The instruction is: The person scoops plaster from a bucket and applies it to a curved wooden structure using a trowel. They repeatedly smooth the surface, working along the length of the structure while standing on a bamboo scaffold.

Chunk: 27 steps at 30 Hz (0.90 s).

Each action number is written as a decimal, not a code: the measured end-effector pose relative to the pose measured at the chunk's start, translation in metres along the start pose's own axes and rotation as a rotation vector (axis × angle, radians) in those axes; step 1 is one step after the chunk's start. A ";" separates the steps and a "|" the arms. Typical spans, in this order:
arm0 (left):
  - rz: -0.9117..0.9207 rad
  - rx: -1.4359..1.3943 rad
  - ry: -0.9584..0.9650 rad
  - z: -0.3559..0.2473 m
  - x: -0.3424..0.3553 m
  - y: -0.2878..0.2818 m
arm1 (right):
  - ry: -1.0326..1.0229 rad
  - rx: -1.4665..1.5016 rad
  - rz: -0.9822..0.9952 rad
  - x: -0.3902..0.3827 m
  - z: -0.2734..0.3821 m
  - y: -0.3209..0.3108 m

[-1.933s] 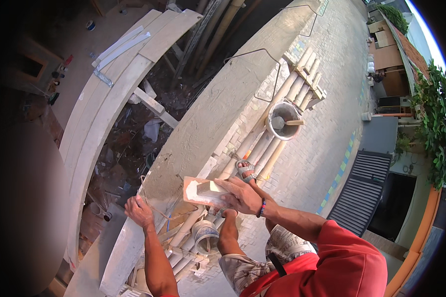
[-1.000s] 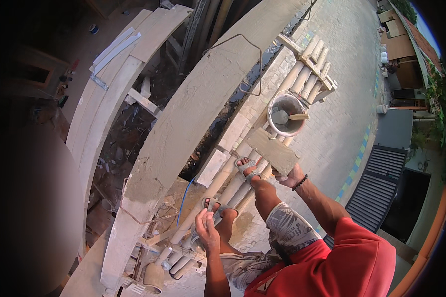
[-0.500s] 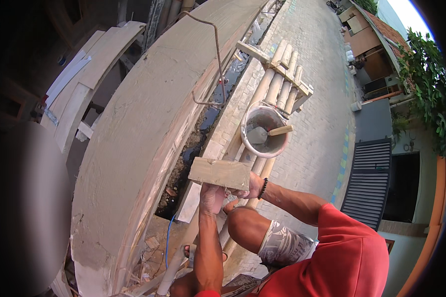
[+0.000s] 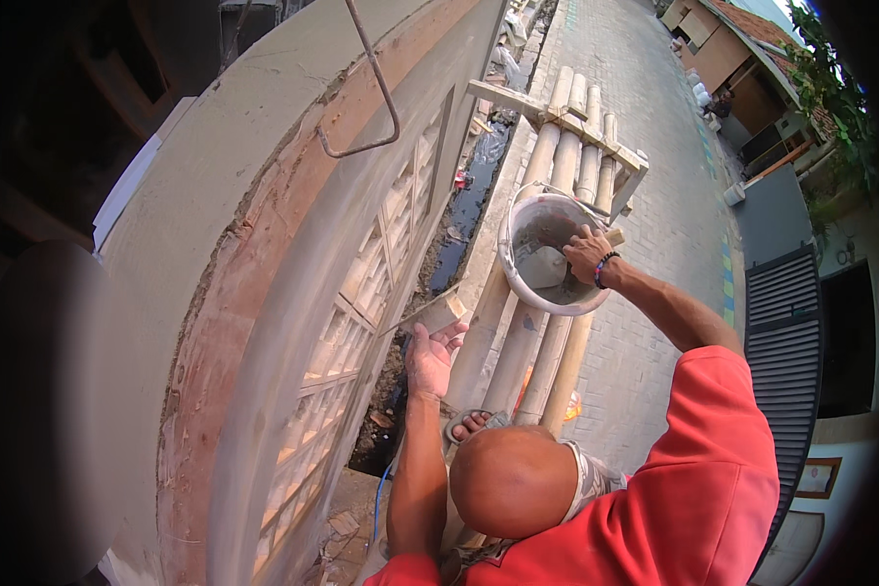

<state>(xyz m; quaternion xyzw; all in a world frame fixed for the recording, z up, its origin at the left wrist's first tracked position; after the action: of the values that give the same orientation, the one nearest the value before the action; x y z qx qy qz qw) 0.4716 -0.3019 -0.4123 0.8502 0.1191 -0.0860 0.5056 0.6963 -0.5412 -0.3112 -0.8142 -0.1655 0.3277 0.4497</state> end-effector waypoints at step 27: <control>-0.708 0.164 0.363 0.017 0.129 0.105 | 0.153 0.166 0.046 -0.011 -0.014 -0.046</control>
<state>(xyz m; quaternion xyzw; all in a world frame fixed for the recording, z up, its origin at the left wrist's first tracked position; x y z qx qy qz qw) 0.6254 -0.3501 -0.3667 0.7956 0.4845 -0.1124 0.3458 0.6991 -0.5316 -0.2624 -0.8003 -0.0840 0.2876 0.5193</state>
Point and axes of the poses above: each hand's wrist, its own x-axis towards the middle knuckle, its own y-axis out of the palm, z = x × y, the point moved 8 cm from there along x, towards the middle knuckle, and after that the axes turned 1 degree about x, right-handed, at the moved point
